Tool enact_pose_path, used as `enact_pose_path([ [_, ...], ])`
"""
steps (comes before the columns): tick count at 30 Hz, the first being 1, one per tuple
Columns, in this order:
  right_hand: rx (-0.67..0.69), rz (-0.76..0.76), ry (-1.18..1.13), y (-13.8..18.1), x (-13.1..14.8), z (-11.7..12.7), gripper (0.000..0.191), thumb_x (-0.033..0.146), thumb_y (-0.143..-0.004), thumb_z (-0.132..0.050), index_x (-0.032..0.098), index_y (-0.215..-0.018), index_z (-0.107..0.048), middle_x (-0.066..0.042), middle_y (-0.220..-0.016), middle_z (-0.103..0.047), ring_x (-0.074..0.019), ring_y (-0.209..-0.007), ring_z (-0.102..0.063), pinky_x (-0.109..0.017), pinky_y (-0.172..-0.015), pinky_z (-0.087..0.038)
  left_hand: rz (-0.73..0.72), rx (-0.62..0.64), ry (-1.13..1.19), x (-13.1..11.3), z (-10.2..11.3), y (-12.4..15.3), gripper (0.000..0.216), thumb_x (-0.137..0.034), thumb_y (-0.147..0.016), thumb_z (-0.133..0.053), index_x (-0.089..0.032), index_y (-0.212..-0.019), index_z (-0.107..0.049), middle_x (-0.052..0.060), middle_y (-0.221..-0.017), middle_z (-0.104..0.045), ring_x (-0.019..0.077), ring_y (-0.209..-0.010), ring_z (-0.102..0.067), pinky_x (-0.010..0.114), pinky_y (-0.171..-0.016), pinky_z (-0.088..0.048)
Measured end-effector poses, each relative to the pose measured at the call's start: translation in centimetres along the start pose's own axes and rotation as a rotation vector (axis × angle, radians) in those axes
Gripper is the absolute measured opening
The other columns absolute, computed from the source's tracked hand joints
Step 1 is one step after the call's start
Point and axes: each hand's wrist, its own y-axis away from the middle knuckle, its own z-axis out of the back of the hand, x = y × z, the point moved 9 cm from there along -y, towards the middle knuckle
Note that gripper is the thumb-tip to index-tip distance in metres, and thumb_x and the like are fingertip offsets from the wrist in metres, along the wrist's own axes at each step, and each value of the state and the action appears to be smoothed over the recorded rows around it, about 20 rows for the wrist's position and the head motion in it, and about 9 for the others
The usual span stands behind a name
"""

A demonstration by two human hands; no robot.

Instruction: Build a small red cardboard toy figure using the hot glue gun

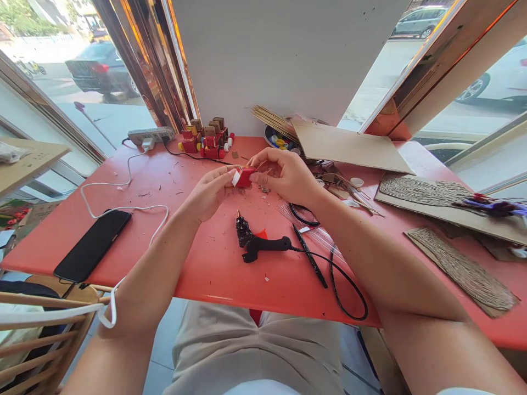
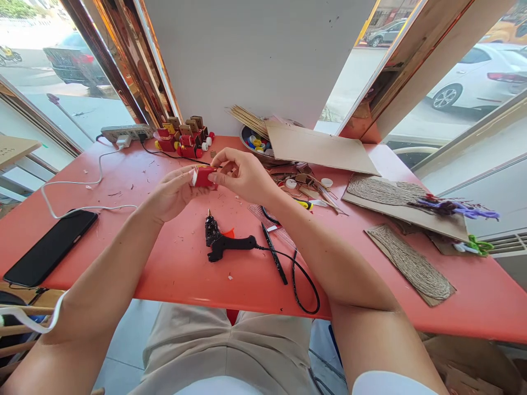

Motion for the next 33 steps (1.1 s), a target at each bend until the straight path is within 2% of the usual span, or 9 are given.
enact_pose_path([
  [4,-0.042,-0.088,0.080,0.0,-1.0,0.4,0.019,0.033,-0.080,-0.078,0.021,-0.085,-0.063,0.000,-0.079,-0.069,-0.0161,-0.072,-0.064,-0.029,-0.068,-0.051,-0.100,-0.076,-0.100,-1.0,1.0,-0.1,0.064,-0.078,-0.073,-0.086,-0.019,-0.097,-0.082,0.009,-0.090,-0.084,0.0239,-0.083,-0.080,0.039,-0.081,-0.068],
  [6,-0.058,-0.127,0.113,0.0,-1.3,0.4,0.018,0.034,-0.080,-0.075,0.021,-0.083,-0.063,0.000,-0.077,-0.069,-0.0165,-0.072,-0.064,-0.029,-0.068,-0.049,-0.153,-0.107,-0.141,-1.5,1.1,0.0,0.068,-0.076,-0.064,-0.093,-0.019,-0.099,-0.083,0.008,-0.093,-0.085,0.0240,-0.084,-0.080,0.039,-0.078,-0.069],
  [9,-0.057,-0.134,0.135,0.1,-1.2,0.0,0.019,0.036,-0.079,-0.073,0.021,-0.083,-0.061,-0.001,-0.079,-0.070,-0.0172,-0.073,-0.065,-0.029,-0.068,-0.049,-0.184,-0.126,-0.197,-1.9,0.6,0.1,0.061,-0.063,-0.055,-0.102,-0.019,-0.093,-0.083,0.007,-0.092,-0.085,0.0256,-0.088,-0.081,0.040,-0.080,-0.070],
  [13,-0.037,-0.089,0.181,0.1,-1.0,-0.2,0.018,0.034,-0.080,-0.071,0.021,-0.088,-0.064,-0.004,-0.091,-0.075,-0.0178,-0.077,-0.067,-0.030,-0.071,-0.051,-0.186,-0.137,-0.237,-1.7,0.5,0.0,0.048,-0.055,-0.059,-0.100,-0.019,-0.086,-0.083,0.006,-0.089,-0.084,0.0250,-0.085,-0.081,0.041,-0.080,-0.071],
  [17,-0.038,-0.085,0.259,0.3,-1.5,0.2,0.021,0.035,-0.084,-0.072,0.020,-0.098,-0.069,-0.007,-0.102,-0.079,-0.0175,-0.078,-0.068,-0.030,-0.074,-0.052,-0.208,-0.204,-0.283,-1.4,2.3,-0.4,0.039,-0.046,-0.062,-0.095,-0.019,-0.088,-0.084,0.006,-0.088,-0.084,0.0241,-0.083,-0.080,0.038,-0.074,-0.070],
  [21,-0.030,-0.099,0.281,0.2,-1.9,0.1,0.020,0.033,-0.086,-0.074,0.019,-0.101,-0.071,-0.008,-0.103,-0.081,-0.0170,-0.078,-0.070,-0.031,-0.077,-0.055,-0.254,-0.247,-0.395,-1.5,3.7,-0.6,0.027,-0.035,-0.066,-0.091,-0.020,-0.086,-0.083,0.006,-0.091,-0.085,0.0239,-0.090,-0.080,0.038,-0.083,-0.069],
  [25,-0.047,-0.088,0.201,0.2,-1.6,-0.3,0.017,0.024,-0.085,-0.074,0.021,-0.101,-0.069,-0.005,-0.098,-0.082,-0.0176,-0.082,-0.075,-0.031,-0.079,-0.058,-0.325,-0.220,-0.426,-1.7,3.2,-0.5,0.032,-0.037,-0.069,-0.090,-0.021,-0.095,-0.080,0.004,-0.090,-0.084,0.0225,-0.089,-0.079,0.036,-0.079,-0.068],
  [28,-0.110,-0.096,0.105,0.2,-1.4,-0.3,0.015,0.020,-0.083,-0.076,0.021,-0.096,-0.068,-0.003,-0.093,-0.082,-0.0179,-0.080,-0.077,-0.031,-0.078,-0.061,-0.407,-0.233,-0.401,-2.0,2.7,-0.1,0.039,-0.038,-0.071,-0.091,-0.024,-0.103,-0.074,0.001,-0.088,-0.082,0.0191,-0.084,-0.079,0.030,-0.074,-0.066],
  [33,-0.212,-0.090,0.062,0.5,-1.1,-0.2,0.008,0.020,-0.084,-0.079,0.020,-0.081,-0.071,-0.003,-0.084,-0.080,-0.0188,-0.079,-0.078,-0.033,-0.082,-0.065,-0.524,-0.258,-0.404,-2.7,2.4,0.2,0.038,-0.047,-0.074,-0.093,-0.025,-0.095,-0.069,-0.002,-0.085,-0.079,0.0167,-0.080,-0.079,0.024,-0.064,-0.062],
])
